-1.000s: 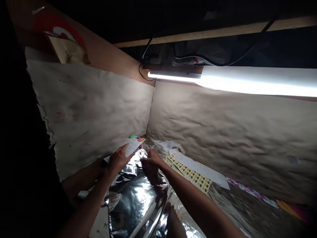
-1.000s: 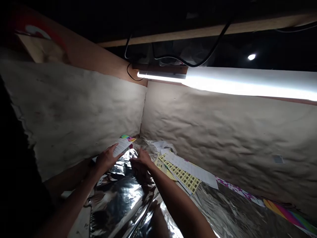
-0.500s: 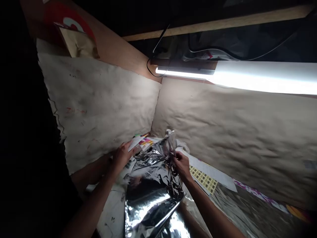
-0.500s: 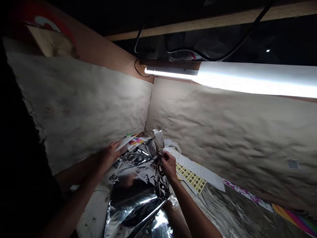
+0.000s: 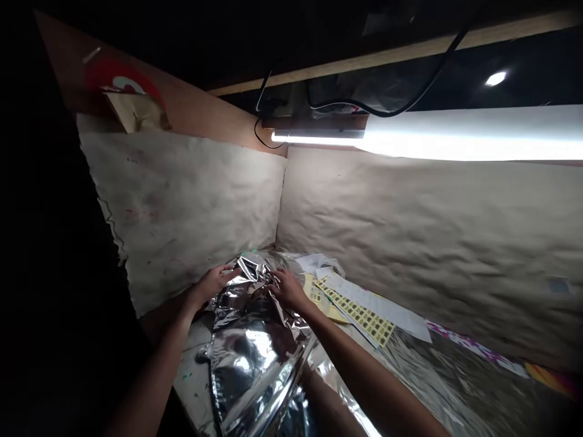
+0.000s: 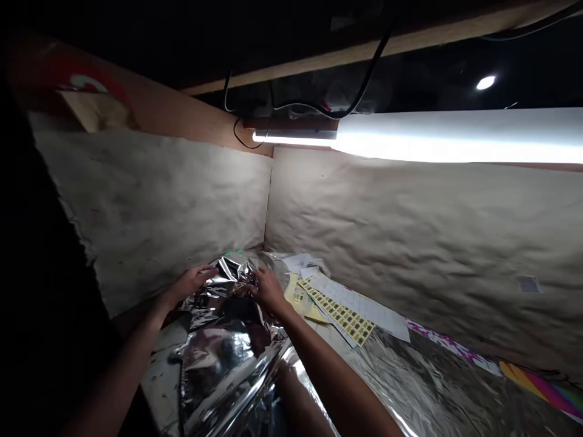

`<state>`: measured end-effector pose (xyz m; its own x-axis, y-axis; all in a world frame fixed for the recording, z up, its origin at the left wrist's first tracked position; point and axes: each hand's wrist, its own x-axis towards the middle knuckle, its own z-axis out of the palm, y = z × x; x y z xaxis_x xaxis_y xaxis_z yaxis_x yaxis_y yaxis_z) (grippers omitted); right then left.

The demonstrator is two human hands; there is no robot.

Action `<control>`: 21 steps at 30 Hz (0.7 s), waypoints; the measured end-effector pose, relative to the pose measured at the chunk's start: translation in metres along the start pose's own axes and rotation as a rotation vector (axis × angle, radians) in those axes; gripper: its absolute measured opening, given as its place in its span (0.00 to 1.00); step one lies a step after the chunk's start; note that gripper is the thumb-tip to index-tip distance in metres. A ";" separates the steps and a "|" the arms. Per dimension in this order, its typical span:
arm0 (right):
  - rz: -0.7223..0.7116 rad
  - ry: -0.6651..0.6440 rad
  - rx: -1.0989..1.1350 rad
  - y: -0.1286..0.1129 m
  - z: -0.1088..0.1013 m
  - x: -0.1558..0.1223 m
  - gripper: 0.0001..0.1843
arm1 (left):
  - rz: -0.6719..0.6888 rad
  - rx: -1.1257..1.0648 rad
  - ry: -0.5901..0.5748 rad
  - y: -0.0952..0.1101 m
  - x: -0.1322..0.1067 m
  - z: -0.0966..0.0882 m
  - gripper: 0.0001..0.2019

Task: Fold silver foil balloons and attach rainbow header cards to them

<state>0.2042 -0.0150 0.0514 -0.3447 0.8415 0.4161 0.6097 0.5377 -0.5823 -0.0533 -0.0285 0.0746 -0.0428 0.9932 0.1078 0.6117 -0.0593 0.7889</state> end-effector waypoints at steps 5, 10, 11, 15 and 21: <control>-0.011 -0.142 0.015 -0.001 0.009 -0.020 0.15 | -0.029 0.323 0.166 0.010 0.020 0.011 0.17; 0.083 -0.084 0.050 0.002 0.004 -0.023 0.17 | 0.008 0.562 0.262 0.036 0.013 0.024 0.13; 0.108 -0.062 0.061 0.001 0.000 -0.021 0.17 | 0.019 0.596 0.289 0.042 0.008 0.028 0.15; 0.184 0.039 0.099 -0.012 -0.023 -0.002 0.18 | 0.096 0.669 0.374 0.068 -0.009 0.039 0.17; 0.191 0.077 0.125 -0.051 -0.054 0.051 0.27 | 0.238 0.681 0.407 0.105 -0.030 0.048 0.16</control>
<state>0.1941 -0.0026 0.1396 -0.1737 0.9244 0.3394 0.5642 0.3759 -0.7351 0.0501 -0.0600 0.1257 -0.0537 0.8403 0.5394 0.9795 -0.0607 0.1922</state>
